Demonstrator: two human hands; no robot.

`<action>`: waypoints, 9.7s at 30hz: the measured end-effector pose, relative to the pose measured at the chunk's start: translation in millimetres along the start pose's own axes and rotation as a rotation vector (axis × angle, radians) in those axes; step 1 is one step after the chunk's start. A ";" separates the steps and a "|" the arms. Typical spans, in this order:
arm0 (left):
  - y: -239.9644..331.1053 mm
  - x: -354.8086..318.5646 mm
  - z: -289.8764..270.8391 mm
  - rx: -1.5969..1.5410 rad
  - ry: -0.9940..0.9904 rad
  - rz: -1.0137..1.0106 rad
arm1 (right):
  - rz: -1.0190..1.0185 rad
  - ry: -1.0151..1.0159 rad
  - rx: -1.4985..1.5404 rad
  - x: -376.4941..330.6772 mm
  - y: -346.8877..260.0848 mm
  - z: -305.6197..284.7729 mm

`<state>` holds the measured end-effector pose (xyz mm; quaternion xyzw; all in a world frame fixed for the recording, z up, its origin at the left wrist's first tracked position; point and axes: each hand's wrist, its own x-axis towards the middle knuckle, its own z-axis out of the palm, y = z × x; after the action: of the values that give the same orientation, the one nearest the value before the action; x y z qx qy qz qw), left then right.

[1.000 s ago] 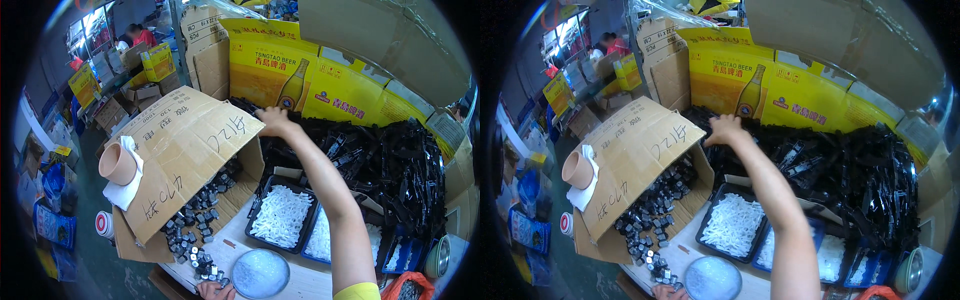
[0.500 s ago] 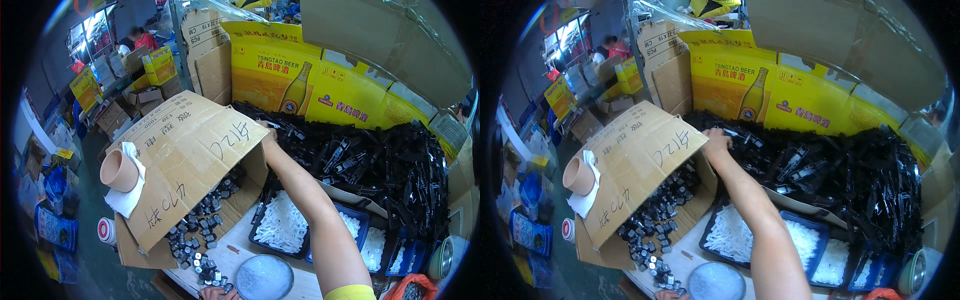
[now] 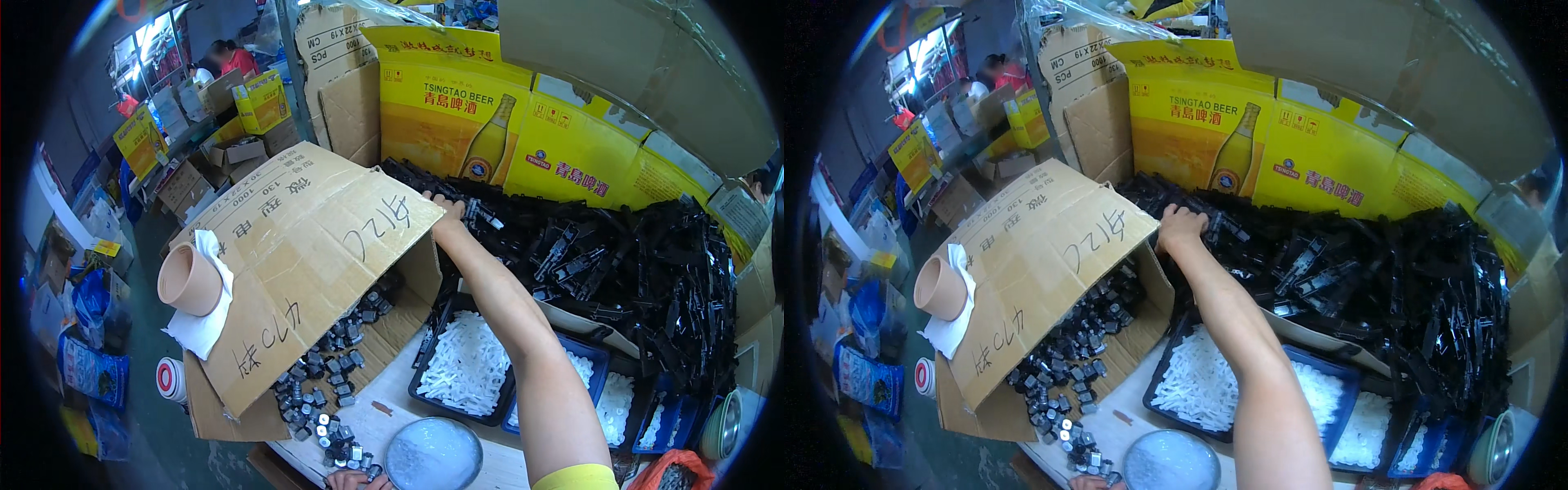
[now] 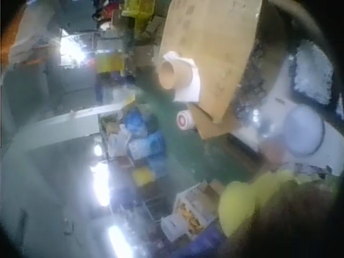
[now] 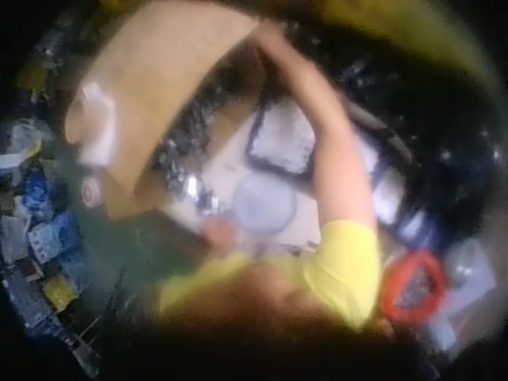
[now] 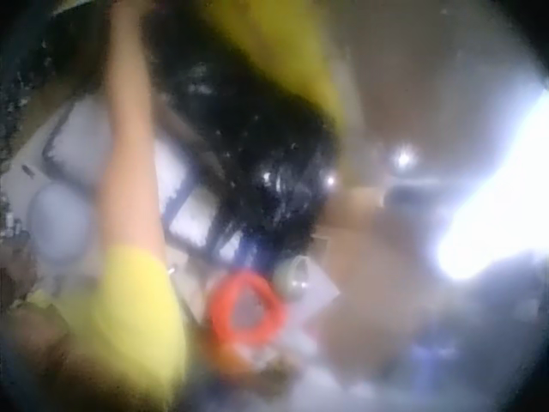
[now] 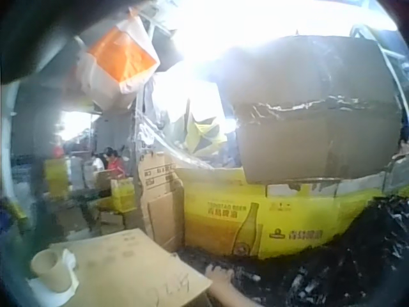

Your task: The person assembles small metal hardware components by placing them into a wooden jig and striking them with a hammer. They repeatedly pick up metal pieces from a red bag and white plastic pieces from trays, insert them into the jig, and use a hammer to secure them. The finished components are placed into a cardboard box.

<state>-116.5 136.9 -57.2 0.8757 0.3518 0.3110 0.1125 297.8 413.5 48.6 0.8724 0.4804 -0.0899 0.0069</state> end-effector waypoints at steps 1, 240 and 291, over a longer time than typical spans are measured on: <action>-0.3 0.4 -0.4 0.000 0.000 -0.003 | -0.005 0.011 -0.055 -5.7 -1.5 -1.1; -41.5 -43.9 45.6 -0.085 0.030 -0.203 | 0.166 0.743 -0.068 -226.5 257.4 -139.4; 12.1 4.2 -17.7 -0.060 -0.090 0.183 | 0.081 0.013 1.022 -487.4 216.8 7.2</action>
<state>-118.6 130.6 -36.4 0.9135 0.2554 0.2909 0.1252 224.2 -111.9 105.0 0.7829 0.3409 -0.3075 -0.4198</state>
